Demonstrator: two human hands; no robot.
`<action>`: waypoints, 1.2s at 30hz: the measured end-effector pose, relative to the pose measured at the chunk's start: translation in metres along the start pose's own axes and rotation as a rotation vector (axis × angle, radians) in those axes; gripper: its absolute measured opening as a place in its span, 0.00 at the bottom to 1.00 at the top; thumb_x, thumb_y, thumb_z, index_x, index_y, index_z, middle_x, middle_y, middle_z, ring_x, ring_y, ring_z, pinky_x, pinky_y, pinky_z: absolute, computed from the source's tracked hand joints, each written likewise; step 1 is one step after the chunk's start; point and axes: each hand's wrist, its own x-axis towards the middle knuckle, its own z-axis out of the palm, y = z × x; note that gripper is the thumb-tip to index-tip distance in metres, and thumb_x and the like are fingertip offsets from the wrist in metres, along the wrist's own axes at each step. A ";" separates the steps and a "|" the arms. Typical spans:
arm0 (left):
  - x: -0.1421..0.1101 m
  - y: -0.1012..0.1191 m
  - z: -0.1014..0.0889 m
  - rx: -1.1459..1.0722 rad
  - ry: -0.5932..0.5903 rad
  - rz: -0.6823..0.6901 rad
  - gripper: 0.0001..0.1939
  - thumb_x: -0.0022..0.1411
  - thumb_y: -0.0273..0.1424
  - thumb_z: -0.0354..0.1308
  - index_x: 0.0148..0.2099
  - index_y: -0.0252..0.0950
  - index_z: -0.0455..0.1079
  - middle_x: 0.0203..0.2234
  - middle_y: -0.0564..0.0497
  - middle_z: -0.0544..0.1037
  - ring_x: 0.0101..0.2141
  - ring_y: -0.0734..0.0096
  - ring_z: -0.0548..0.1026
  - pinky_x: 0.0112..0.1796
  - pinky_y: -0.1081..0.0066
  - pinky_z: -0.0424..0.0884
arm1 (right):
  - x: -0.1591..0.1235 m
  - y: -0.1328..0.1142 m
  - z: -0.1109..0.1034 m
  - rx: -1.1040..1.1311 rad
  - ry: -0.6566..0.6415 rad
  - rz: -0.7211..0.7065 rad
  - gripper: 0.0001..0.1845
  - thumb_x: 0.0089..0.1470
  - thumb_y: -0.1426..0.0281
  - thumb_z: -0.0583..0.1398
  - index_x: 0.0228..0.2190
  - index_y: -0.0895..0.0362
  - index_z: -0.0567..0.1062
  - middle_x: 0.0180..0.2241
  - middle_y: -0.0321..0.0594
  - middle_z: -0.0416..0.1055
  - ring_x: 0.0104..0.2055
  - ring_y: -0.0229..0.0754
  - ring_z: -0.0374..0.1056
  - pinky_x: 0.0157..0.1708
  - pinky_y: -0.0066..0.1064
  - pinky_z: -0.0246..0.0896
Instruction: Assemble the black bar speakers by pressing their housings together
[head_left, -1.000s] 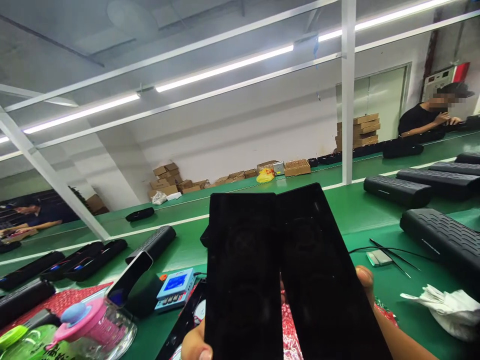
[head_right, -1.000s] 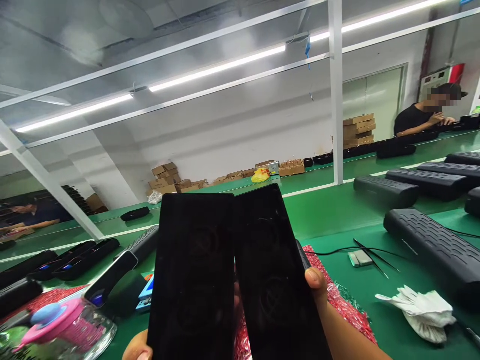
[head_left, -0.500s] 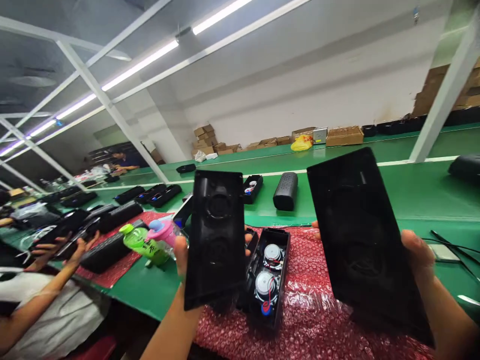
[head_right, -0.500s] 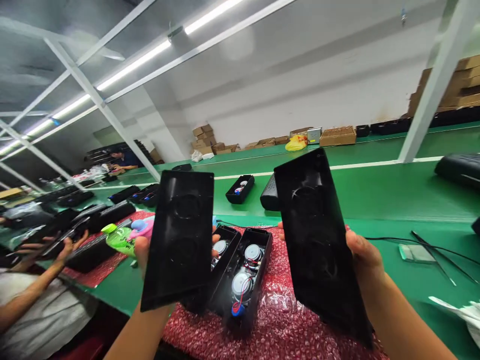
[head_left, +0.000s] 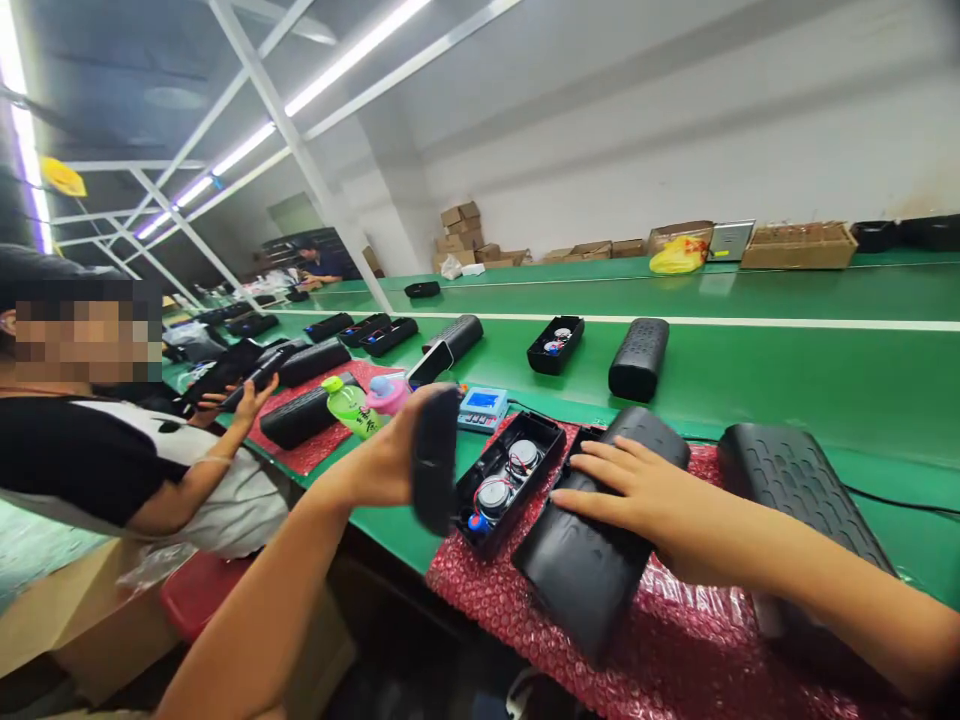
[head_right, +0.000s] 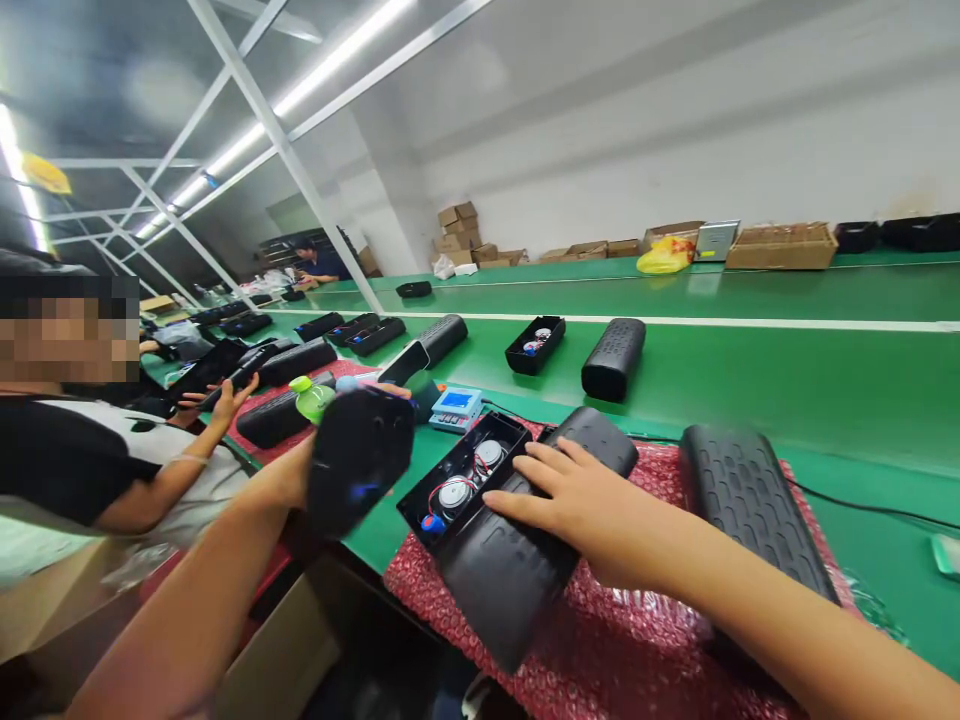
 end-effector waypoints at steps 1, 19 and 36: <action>0.007 -0.002 0.000 0.142 -0.083 0.075 0.42 0.44 0.27 0.63 0.62 0.42 0.52 0.55 0.41 0.61 0.56 0.49 0.59 0.56 0.49 0.54 | 0.012 0.000 0.002 -0.004 -0.054 -0.041 0.54 0.36 0.85 0.57 0.61 0.42 0.47 0.63 0.43 0.45 0.65 0.55 0.40 0.60 0.55 0.38; 0.047 -0.034 0.034 0.436 -0.731 0.149 0.25 0.64 0.20 0.43 0.56 0.50 0.63 0.60 0.53 0.60 0.63 0.63 0.44 0.60 0.53 0.36 | 0.056 0.029 0.048 -0.040 -0.186 -0.120 0.40 0.45 0.82 0.55 0.58 0.43 0.56 0.60 0.48 0.53 0.63 0.58 0.46 0.49 0.67 0.47; 0.013 -0.058 0.093 0.314 -0.296 -0.474 0.40 0.59 0.40 0.54 0.67 0.38 0.37 0.61 0.35 0.51 0.59 0.47 0.56 0.55 0.48 0.53 | 0.049 0.005 0.046 -0.156 -0.309 0.057 0.56 0.34 0.81 0.66 0.62 0.51 0.48 0.63 0.57 0.41 0.65 0.63 0.38 0.54 0.64 0.42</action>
